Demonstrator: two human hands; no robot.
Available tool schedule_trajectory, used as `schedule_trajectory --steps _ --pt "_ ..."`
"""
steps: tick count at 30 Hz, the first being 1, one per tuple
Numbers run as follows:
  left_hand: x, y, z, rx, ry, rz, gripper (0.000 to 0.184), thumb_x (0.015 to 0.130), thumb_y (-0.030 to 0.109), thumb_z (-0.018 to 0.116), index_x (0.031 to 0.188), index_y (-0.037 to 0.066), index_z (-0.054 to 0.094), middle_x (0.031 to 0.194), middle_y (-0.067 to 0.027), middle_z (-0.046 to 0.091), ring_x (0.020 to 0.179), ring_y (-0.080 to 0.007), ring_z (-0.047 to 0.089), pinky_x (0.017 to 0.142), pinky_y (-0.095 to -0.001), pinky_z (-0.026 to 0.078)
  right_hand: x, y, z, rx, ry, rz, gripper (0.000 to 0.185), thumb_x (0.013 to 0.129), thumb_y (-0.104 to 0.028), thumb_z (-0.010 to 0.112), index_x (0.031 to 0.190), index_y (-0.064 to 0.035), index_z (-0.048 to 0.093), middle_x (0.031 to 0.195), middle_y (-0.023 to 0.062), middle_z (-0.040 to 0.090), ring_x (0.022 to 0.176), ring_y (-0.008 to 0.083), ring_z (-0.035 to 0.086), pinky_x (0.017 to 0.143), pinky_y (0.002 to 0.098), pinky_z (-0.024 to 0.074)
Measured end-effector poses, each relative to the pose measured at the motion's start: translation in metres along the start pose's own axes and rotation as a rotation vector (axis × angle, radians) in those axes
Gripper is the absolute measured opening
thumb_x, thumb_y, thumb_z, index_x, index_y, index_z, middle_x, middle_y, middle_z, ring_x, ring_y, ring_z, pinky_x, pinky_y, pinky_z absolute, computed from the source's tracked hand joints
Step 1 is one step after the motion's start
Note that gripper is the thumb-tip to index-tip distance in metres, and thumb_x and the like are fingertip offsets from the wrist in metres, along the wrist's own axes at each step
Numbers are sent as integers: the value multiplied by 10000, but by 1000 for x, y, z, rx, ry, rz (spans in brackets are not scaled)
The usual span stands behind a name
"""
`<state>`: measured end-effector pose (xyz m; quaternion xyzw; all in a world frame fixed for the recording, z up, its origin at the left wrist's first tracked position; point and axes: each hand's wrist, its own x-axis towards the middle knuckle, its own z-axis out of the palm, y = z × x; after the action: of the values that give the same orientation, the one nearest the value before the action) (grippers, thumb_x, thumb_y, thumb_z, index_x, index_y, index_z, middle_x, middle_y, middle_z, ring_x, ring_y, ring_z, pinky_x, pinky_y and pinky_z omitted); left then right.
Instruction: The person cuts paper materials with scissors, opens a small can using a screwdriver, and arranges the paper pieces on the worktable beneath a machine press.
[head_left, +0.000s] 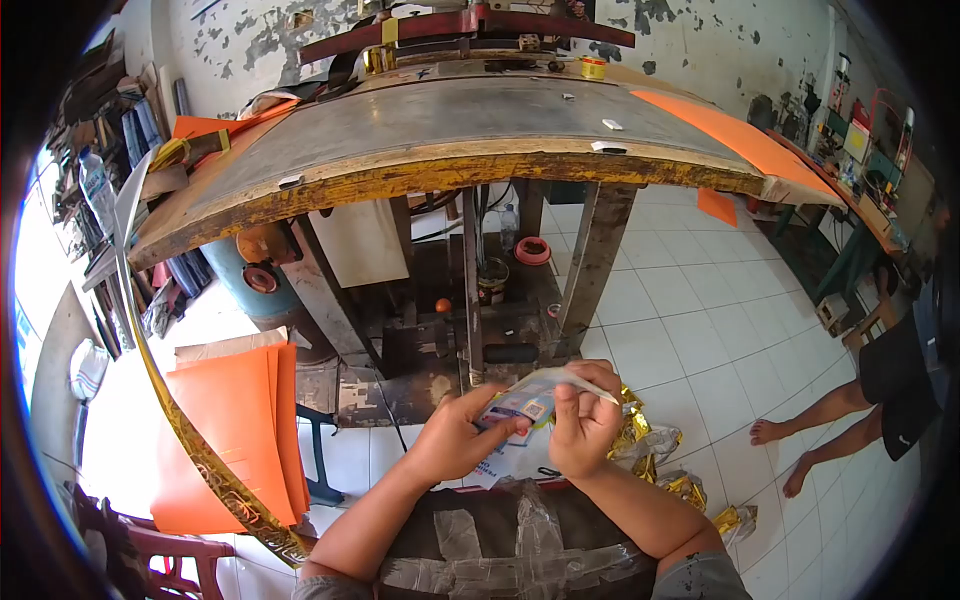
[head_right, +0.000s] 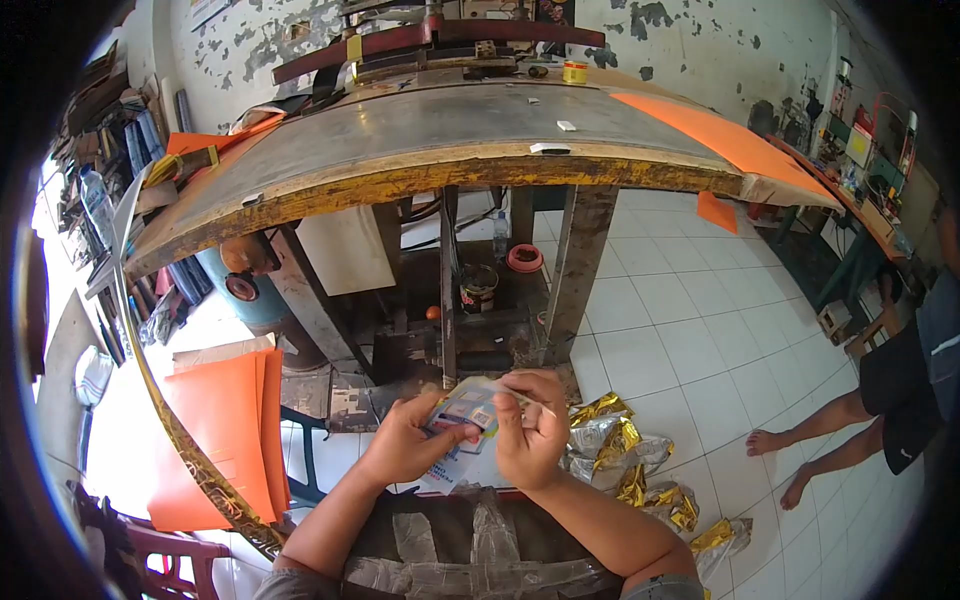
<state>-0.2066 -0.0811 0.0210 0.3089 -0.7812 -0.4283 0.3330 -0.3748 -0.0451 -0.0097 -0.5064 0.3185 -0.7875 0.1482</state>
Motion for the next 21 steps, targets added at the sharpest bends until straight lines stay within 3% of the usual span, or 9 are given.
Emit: schedule_trajectory --steps 2,3,5,6,9,12,15,19,21 --pt "4 -2 5 -85 108 51 345 931 259 789 1116 -5 664 862 -147 747 734 -176 713 673 -330 547 3 -8 8 83 -34 40 176 983 -43 685 1132 22 619 1030 102 627 920 145 627 811 266 501" --pt "4 -2 7 -129 162 75 351 928 263 792 1117 -4 664 862 -149 748 733 -180 715 673 -331 546 2 -5 4 -24 -69 54 174 977 -47 695 1120 26 627 1033 100 631 930 145 630 816 266 501" --pt "1 -1 2 -40 93 14 334 941 259 778 1114 -4 665 847 -147 743 729 -171 712 664 -334 543 2 5 -5 -235 -140 72 174 965 -54 717 1096 34 644 1041 96 640 950 145 637 827 266 501" --pt "0 -1 0 4 60 -19 326 947 257 770 1112 -3 665 840 -145 740 728 -167 710 660 -335 541 1 3 0 -75 -64 184 184 951 -71 742 1065 45 654 1033 89 649 945 139 632 823 271 499" --pt "0 -6 2 37 81 51 281 983 248 726 1101 -1 670 796 -138 721 703 -139 687 627 -333 527 -1 3 -3 -41 -48 265 200 959 -93 739 1076 44 652 1009 83 647 947 129 624 821 270 495" --pt "2 1 -3 47 24 -120 258 978 192 720 1093 -33 666 839 -125 704 724 -135 682 675 -315 537 -1 4 -2 -32 -38 326 200 971 -113 730 1073 41 653 999 57 654 922 110 620 802 262 496" --pt "0 -4 0 49 172 -36 245 1026 222 666 1098 -12 668 793 -109 706 719 -79 624 639 -293 506 1 4 6 13 -90 307 196 970 -120 732 1069 33 660 973 50 667 865 100 628 771 259 502" --pt "7 -15 6 -319 431 5 240 1036 202 653 1106 -27 669 916 -72 724 853 -59 616 743 -258 507 1 10 -2 -183 -466 320 193 973 -63 714 1130 31 650 974 37 684 853 83 639 773 246 519" --pt "8 -15 5 -366 454 13 241 1041 201 647 1107 -30 671 981 -57 726 907 -59 615 792 -248 505 3 7 0 -152 -451 374 144 970 -36 710 1089 30 664 971 36 681 842 77 638 771 244 518"
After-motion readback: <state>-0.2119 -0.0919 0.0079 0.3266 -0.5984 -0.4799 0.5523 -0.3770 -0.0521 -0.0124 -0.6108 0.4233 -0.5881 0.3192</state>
